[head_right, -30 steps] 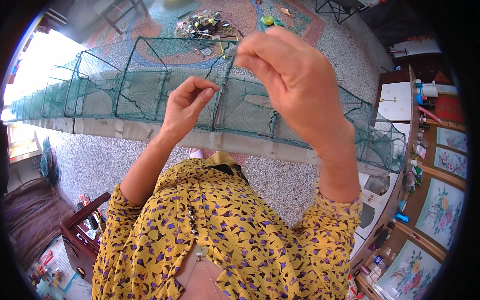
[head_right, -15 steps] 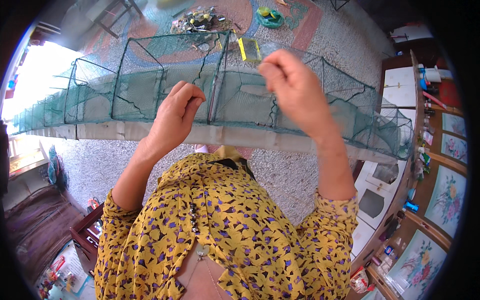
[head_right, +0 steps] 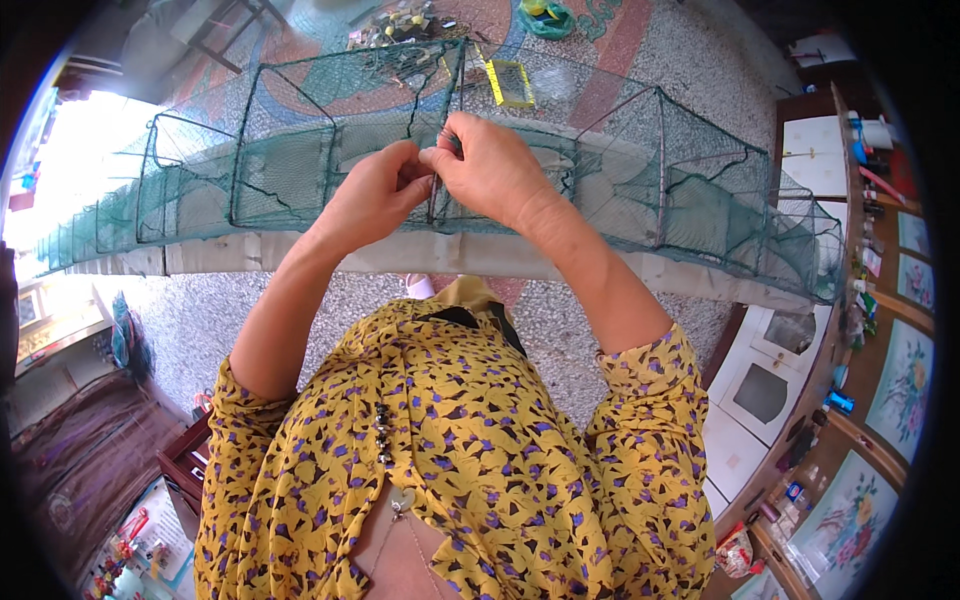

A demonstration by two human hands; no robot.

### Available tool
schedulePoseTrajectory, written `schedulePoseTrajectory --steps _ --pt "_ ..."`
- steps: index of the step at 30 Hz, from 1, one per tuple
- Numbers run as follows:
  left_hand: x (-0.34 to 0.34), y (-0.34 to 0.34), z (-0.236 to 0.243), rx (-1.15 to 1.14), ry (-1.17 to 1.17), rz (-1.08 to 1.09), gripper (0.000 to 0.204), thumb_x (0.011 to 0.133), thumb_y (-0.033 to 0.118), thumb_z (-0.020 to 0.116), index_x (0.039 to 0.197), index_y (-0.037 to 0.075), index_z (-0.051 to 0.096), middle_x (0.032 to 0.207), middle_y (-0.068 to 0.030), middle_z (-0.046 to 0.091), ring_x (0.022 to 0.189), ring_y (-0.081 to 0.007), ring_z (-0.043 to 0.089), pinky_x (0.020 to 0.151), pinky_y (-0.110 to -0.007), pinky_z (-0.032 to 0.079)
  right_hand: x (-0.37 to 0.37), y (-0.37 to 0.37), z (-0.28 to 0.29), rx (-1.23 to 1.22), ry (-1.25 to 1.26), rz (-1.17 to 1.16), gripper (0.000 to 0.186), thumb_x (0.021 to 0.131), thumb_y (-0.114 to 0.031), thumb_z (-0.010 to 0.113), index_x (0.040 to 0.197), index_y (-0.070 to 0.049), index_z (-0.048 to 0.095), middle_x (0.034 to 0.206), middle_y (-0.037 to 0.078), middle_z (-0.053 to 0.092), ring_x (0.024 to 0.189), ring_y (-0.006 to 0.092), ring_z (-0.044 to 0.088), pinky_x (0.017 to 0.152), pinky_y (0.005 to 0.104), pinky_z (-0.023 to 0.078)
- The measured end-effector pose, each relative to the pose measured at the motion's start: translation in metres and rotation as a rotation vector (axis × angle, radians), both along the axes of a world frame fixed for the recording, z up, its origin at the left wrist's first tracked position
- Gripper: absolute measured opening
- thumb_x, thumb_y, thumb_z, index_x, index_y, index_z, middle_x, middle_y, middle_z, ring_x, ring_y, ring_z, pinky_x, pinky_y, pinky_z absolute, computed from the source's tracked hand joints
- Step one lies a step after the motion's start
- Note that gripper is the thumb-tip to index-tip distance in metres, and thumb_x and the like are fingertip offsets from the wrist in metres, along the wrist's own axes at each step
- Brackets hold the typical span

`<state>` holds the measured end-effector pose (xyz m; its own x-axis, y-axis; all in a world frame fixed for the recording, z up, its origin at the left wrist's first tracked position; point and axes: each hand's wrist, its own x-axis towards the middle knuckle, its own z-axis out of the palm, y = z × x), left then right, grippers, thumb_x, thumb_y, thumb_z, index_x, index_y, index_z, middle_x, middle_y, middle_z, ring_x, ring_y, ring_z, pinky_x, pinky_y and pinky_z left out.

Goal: The person repairs a green mesh fishing net by hand, using a needle to weave thread through the mesh and secure it to a metal frame.

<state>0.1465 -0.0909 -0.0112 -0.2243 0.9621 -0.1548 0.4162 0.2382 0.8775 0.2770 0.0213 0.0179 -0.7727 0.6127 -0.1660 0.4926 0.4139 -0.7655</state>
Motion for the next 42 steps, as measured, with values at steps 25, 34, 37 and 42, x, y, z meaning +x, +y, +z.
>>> schedulePoseTrajectory --steps 25,34,37,42 --pt "0.023 0.000 -0.003 0.209 -0.051 0.261 0.008 0.087 0.002 0.062 0.093 0.000 0.066 0.079 0.0001 0.058 0.068 -0.0062 0.055 0.061 -0.022 0.046 0.011 0.017 0.005 -0.220 0.123 0.053 0.022 0.091 -0.022 0.049 0.094 -0.001 0.052 0.078 0.017 0.065 0.077 0.0355 0.062 0.070 0.0440 0.046" --pt "0.021 -0.006 0.011 0.171 0.116 0.351 0.010 0.079 0.001 0.067 0.087 0.000 0.062 0.075 -0.0003 0.057 0.065 -0.0067 0.054 0.060 -0.022 0.045 0.028 0.037 0.030 0.059 0.406 0.031 0.011 0.090 -0.017 0.057 0.090 -0.005 0.056 0.079 0.008 0.060 0.073 0.0238 0.057 0.067 0.0348 0.046" --pt "0.021 -0.003 0.006 0.117 0.119 0.386 0.016 0.077 0.004 0.068 0.089 0.000 0.058 0.074 -0.0010 0.056 0.063 -0.0079 0.053 0.059 -0.023 0.045 0.025 0.036 0.021 0.319 0.336 0.008 0.009 0.086 -0.018 0.062 0.089 -0.009 0.062 0.084 0.007 0.059 0.080 0.0261 0.057 0.069 0.0367 0.047" --pt "0.017 -0.001 0.009 0.169 0.199 0.365 0.025 0.072 0.007 0.066 0.094 0.000 0.058 0.086 -0.0102 0.053 0.070 -0.0193 0.053 0.066 -0.032 0.046 0.021 0.033 0.011 0.498 0.296 0.011 0.008 0.083 -0.017 0.064 0.087 -0.010 0.066 0.084 0.006 0.057 0.083 0.0268 0.057 0.070 0.0374 0.047"
